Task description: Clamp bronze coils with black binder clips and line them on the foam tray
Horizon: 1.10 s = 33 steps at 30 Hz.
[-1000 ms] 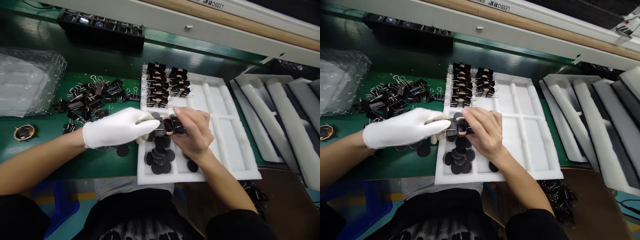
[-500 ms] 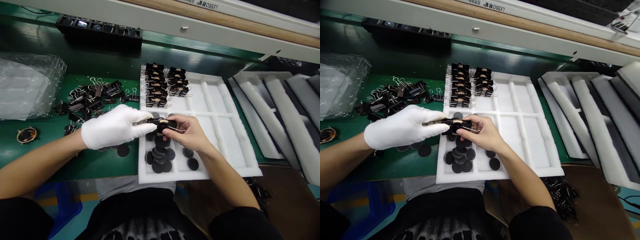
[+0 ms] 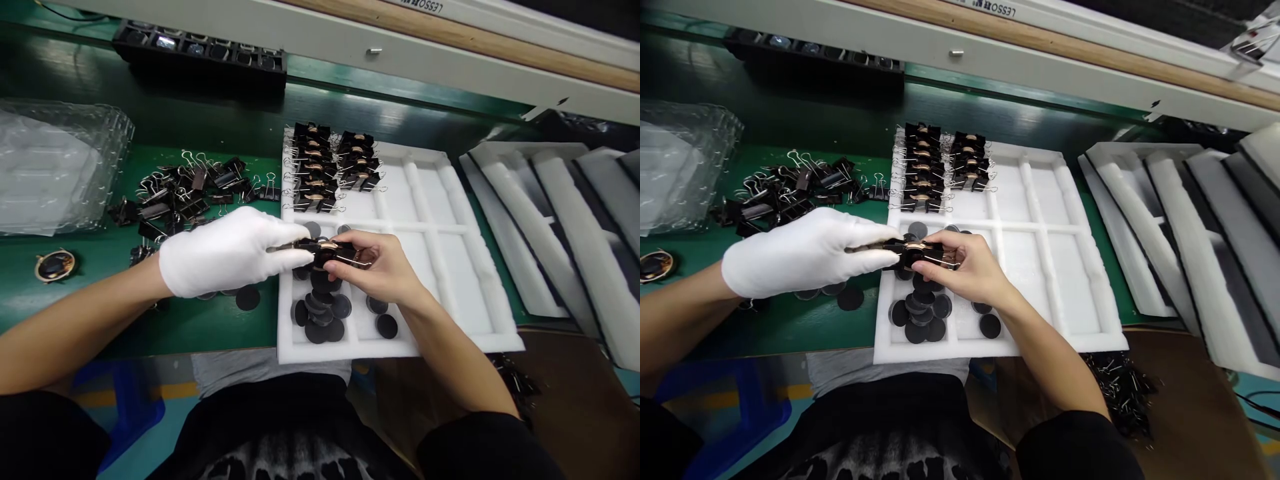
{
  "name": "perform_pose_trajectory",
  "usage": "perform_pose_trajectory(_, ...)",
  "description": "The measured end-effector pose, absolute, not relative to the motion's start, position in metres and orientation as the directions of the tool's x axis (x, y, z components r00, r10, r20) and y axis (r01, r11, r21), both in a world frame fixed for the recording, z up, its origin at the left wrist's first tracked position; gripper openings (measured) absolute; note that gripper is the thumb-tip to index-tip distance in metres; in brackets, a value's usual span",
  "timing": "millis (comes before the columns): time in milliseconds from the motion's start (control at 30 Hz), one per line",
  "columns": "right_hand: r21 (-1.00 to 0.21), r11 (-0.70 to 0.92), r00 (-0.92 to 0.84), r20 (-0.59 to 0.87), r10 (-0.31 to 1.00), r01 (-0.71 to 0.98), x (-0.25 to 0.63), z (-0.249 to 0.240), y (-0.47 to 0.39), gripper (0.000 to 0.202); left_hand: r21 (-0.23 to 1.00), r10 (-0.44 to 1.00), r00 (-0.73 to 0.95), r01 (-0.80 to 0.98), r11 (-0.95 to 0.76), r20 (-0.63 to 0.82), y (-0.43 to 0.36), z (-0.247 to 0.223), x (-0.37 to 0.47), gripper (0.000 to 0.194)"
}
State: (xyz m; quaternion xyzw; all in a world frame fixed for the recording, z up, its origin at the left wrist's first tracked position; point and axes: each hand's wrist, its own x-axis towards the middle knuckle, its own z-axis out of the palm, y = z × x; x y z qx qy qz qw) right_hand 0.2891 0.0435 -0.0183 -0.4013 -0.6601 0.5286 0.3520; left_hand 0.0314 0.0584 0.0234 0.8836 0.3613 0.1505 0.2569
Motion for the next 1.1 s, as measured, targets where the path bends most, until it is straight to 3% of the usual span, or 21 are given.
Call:
perform_pose_trajectory(200,-0.989,0.108,-0.353,0.067,0.933,0.098,0.287,-0.016,0.044,0.025,0.637,0.808,0.587,0.642,-0.426,-0.051,0.057,0.033,0.035,0.042)
perform_pose_trajectory(333,-0.994,0.056,-0.419,0.013,0.908,0.092,0.29,-0.012,0.047,0.025,0.651,0.791,0.588,0.669,-0.358,-0.169,0.06,0.037,0.033,0.046)
perform_pose_trajectory(567,-0.972,-0.054,-0.406,-0.146,0.902,0.228,0.3,-0.011,0.054,0.036,0.704,0.807,0.567,0.64,-0.308,-0.162,0.064,0.036,0.029,0.046)
perform_pose_trajectory(833,-0.996,-0.082,-0.209,-0.089,0.974,0.041,0.287,-0.017,0.047,0.035,0.734,0.803,0.554,0.636,-0.239,-0.219,0.065,0.039,0.029,0.045)
perform_pose_trajectory(1100,-0.977,0.061,-0.309,-0.005,0.951,0.203,0.287,-0.015,0.044,0.027,0.691,0.793,0.59,0.636,-0.343,-0.15,0.059,0.032,0.039,0.042)
